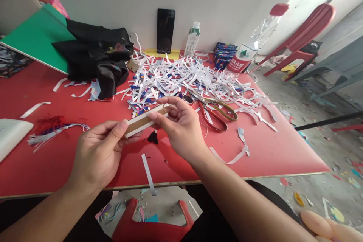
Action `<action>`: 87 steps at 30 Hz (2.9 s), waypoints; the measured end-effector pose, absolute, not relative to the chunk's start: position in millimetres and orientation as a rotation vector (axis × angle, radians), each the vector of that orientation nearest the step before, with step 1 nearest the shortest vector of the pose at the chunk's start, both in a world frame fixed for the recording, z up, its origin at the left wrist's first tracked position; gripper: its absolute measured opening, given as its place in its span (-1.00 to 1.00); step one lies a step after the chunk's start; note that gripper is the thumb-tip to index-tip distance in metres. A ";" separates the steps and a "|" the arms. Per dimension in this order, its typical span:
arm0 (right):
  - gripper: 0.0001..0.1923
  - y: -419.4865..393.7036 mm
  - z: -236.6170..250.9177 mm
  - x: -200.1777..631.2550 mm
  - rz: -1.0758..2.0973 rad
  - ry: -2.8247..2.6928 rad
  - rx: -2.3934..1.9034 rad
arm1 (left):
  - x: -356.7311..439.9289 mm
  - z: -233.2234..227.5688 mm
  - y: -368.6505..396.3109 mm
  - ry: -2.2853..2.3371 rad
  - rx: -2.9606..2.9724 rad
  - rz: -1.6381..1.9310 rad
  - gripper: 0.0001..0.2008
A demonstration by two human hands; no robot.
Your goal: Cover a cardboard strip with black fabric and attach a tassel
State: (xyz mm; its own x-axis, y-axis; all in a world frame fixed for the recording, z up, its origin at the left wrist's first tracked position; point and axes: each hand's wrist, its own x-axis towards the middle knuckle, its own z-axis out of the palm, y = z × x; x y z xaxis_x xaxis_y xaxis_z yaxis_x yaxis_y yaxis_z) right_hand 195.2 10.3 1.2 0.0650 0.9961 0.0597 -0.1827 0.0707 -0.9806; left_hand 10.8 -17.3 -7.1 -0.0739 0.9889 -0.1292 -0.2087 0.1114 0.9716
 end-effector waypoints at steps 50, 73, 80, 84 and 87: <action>-0.76 1.1 -2.1 188.8 0.291 -1.560 -0.847 | 21.7 1.4 -38.2 1.145 1.813 1.247 -0.73; -0.73 -0.2 -9.3 186.5 0.342 -1.561 -0.801 | 20.9 -4.5 -39.7 1.150 1.778 1.266 -0.73; -0.81 -0.6 -3.4 189.8 0.382 -1.592 -0.856 | 19.4 -11.5 -37.5 1.092 1.962 1.375 -0.67; -0.82 0.2 -2.5 191.6 0.342 -1.641 -0.906 | 20.2 -8.3 -38.9 1.120 1.863 1.325 -0.70; -0.82 0.8 -4.1 194.1 0.286 -1.694 -0.906 | 22.5 -4.0 -39.4 1.125 1.610 1.218 -0.76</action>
State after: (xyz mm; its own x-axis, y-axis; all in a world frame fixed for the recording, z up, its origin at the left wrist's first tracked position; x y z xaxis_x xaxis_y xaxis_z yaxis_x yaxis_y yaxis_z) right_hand 194.1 0.8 -4.1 -0.0666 0.6915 0.7193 0.4171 0.6742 -0.6095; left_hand 22.5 -39.4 -4.0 0.1384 0.9568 0.2557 0.1786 -0.2780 0.9438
